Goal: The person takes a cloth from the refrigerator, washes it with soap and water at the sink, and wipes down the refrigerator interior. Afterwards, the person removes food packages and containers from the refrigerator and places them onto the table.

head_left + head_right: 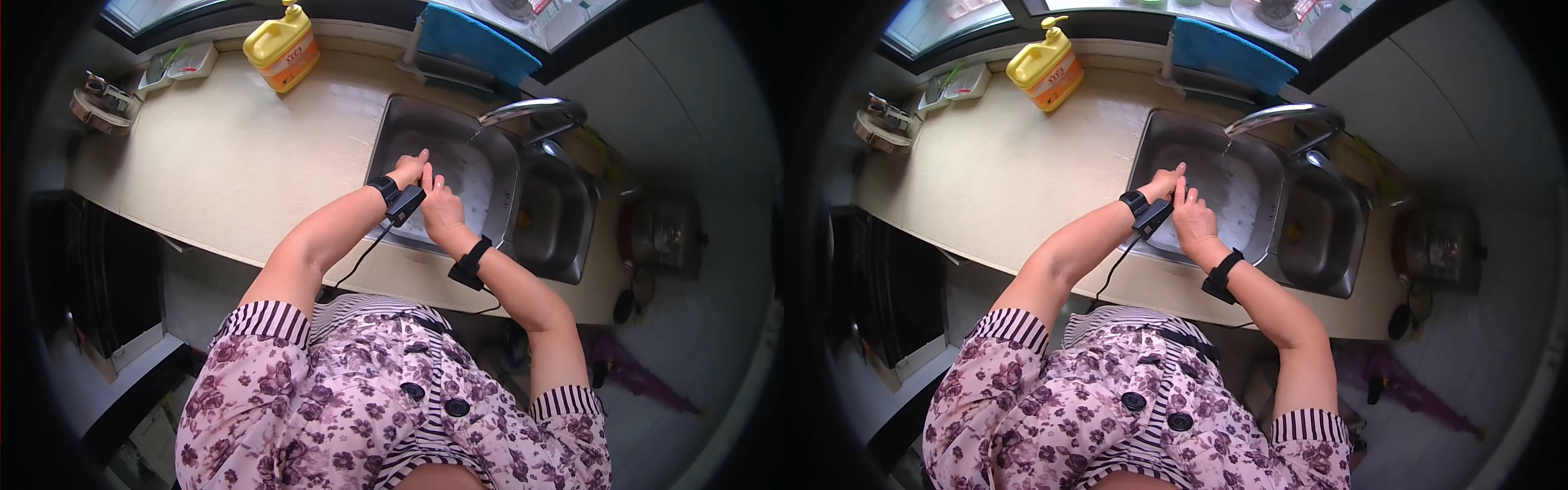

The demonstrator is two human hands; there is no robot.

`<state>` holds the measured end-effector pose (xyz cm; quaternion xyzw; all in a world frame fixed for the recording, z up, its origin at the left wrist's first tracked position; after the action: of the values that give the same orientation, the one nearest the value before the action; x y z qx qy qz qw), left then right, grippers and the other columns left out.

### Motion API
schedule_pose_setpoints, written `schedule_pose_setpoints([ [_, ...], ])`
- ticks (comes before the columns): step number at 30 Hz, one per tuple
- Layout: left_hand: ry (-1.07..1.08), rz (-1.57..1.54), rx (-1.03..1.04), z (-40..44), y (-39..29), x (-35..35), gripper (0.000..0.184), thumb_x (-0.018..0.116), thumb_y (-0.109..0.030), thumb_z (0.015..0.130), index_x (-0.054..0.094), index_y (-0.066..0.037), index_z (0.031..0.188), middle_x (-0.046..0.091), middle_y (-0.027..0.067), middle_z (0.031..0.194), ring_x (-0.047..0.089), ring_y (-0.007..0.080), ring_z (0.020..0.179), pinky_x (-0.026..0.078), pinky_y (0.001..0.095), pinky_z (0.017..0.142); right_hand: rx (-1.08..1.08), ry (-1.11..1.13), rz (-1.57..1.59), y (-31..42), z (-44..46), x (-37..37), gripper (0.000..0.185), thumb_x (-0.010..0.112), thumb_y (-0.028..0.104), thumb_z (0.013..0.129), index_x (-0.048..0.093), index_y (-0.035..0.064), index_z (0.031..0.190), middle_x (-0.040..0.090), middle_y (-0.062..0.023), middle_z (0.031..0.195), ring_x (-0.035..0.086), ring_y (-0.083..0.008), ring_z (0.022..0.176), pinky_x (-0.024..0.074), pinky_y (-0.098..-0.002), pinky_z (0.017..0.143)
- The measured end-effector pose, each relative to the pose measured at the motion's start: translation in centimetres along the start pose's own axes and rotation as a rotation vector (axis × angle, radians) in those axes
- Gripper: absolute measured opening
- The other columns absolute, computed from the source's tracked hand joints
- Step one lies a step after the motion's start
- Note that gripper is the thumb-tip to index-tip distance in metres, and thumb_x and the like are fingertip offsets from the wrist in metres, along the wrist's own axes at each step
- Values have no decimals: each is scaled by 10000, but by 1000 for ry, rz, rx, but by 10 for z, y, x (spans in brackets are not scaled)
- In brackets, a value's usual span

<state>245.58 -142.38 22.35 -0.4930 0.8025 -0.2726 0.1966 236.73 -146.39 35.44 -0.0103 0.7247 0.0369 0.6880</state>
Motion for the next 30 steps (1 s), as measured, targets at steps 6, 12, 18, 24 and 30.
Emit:
schedule_pose_setpoints([
  [6,350,-683,259,-44,-21,0,513,601,-453,814,404,-123,1153,463,21,901,496,169,785,418,346,787,112,-98,655,-45,-3,23,562,662,63,682,433,24,1193,570,-166,855,620,-256,682,497,-353,522],
  [12,444,679,1191,-162,-54,-16,1118,773,2,538,106,-191,1413,109,201,1427,196,396,1306,286,451,1039,699,795,2205,-46,-33,15,300,596,136,822,470,13,1066,531,-135,935,475,-105,555,334,-163,350],
  [18,271,908,1634,-178,-63,-5,825,696,-104,640,308,-179,1364,403,160,1214,415,364,1102,378,454,955,456,1036,2178,-29,-35,2,246,597,79,792,493,32,1010,513,-111,841,429,-94,500,310,-179,350],
  [24,317,1034,1619,-164,-63,10,569,562,-90,744,389,-33,1283,522,151,1015,533,298,880,466,364,784,354,914,1475,-37,-22,-11,199,686,75,695,526,27,804,449,-20,539,422,-103,383,304,-232,344],
  [30,281,973,1519,-141,-62,19,160,586,-33,667,561,12,818,587,183,811,585,368,783,480,409,689,357,703,1018,-50,-6,14,246,692,81,588,530,33,767,520,-65,514,528,-156,424,379,-278,369],
])
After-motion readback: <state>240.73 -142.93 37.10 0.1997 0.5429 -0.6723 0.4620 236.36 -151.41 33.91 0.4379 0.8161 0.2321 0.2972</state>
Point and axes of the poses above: each hand's wrist, its own z-axis towards the middle knuckle, its own x-axis out of the palm, y = z × x, the point moved 6 cm from there along z, towards the middle knuckle
